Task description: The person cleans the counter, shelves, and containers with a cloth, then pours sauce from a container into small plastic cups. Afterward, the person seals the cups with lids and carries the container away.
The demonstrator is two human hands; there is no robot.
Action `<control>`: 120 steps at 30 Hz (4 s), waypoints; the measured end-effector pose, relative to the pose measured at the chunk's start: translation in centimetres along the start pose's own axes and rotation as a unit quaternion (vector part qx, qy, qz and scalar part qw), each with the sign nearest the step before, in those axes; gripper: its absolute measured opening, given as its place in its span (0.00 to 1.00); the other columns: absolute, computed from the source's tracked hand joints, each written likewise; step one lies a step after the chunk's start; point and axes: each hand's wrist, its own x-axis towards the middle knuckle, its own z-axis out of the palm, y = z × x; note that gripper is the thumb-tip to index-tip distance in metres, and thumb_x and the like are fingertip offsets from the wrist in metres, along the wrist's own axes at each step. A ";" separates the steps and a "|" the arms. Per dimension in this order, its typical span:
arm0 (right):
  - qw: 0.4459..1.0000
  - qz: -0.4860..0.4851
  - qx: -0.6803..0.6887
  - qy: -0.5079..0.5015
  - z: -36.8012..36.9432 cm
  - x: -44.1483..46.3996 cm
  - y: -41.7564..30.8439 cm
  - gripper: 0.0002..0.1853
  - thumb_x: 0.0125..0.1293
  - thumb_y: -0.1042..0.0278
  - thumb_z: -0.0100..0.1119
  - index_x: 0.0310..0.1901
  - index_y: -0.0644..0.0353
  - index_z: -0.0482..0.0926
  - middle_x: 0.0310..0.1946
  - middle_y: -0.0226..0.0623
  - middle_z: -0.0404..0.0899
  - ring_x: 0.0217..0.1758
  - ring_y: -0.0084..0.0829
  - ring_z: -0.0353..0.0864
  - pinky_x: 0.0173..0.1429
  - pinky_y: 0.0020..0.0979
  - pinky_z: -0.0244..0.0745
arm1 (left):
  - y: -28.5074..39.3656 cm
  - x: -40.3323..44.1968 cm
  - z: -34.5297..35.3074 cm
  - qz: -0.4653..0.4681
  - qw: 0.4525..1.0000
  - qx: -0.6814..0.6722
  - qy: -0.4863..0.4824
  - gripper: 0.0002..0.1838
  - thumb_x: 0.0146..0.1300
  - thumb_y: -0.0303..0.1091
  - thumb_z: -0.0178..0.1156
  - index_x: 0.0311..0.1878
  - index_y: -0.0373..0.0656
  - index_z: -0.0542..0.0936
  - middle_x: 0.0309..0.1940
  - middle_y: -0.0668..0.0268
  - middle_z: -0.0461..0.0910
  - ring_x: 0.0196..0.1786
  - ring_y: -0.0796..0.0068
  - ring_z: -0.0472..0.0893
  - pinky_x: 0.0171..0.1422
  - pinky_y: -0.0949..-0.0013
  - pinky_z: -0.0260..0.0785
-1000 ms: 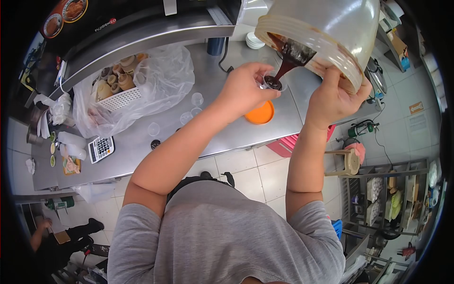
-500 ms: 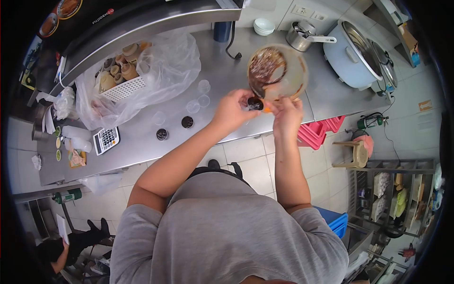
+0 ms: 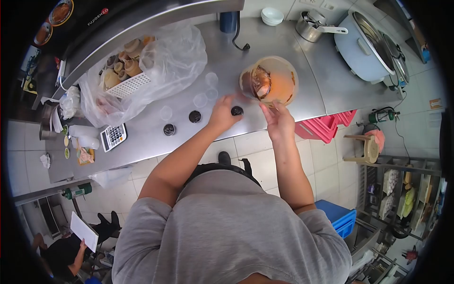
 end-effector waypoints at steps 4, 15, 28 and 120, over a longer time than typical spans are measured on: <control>0.999 -0.040 0.005 -0.006 -0.2 -0.2 -1.3 0.14 0.63 0.78 0.52 0.49 0.70 0.63 0.49 0.46 0.72 0.51 0.43 0.77 0.54 0.38 0.81 | -0.2 4.6 -2.7 0.019 0.990 0.106 0.091 0.30 0.49 0.32 0.67 0.58 0.42 0.73 0.59 0.52 0.68 0.63 0.52 0.66 0.66 0.57 0.61; 0.926 -0.364 -0.100 0.032 3.0 -2.9 -8.5 0.15 0.61 0.82 0.52 0.48 0.65 0.63 0.46 0.43 0.71 0.43 0.35 0.80 0.46 0.35 0.83 | 3.2 11.0 -6.1 0.070 0.994 -0.025 0.081 0.22 0.52 0.24 0.65 0.53 0.43 0.76 0.50 0.59 0.74 0.54 0.65 0.73 0.60 0.68 0.68; 0.736 -0.650 -0.135 -0.136 15.3 -6.4 -15.8 0.16 0.59 0.84 0.54 0.48 0.66 0.66 0.42 0.39 0.76 0.43 0.26 0.80 0.48 0.26 0.76 | 19.4 4.8 -12.9 0.077 0.803 -0.587 -0.066 0.31 0.52 0.16 0.64 0.61 0.35 0.65 0.49 0.64 0.72 0.57 0.68 0.75 0.60 0.67 0.69; 0.726 -0.634 -0.189 -0.186 17.1 -9.5 -2.9 0.12 0.57 0.83 0.58 0.41 0.62 0.69 0.49 0.36 0.72 0.50 0.24 0.72 0.57 0.25 0.65 | 12.9 -2.2 -19.7 0.041 0.924 -0.355 0.140 0.25 0.42 0.30 0.74 0.46 0.39 0.76 0.44 0.65 0.80 0.48 0.73 0.76 0.56 0.67 0.63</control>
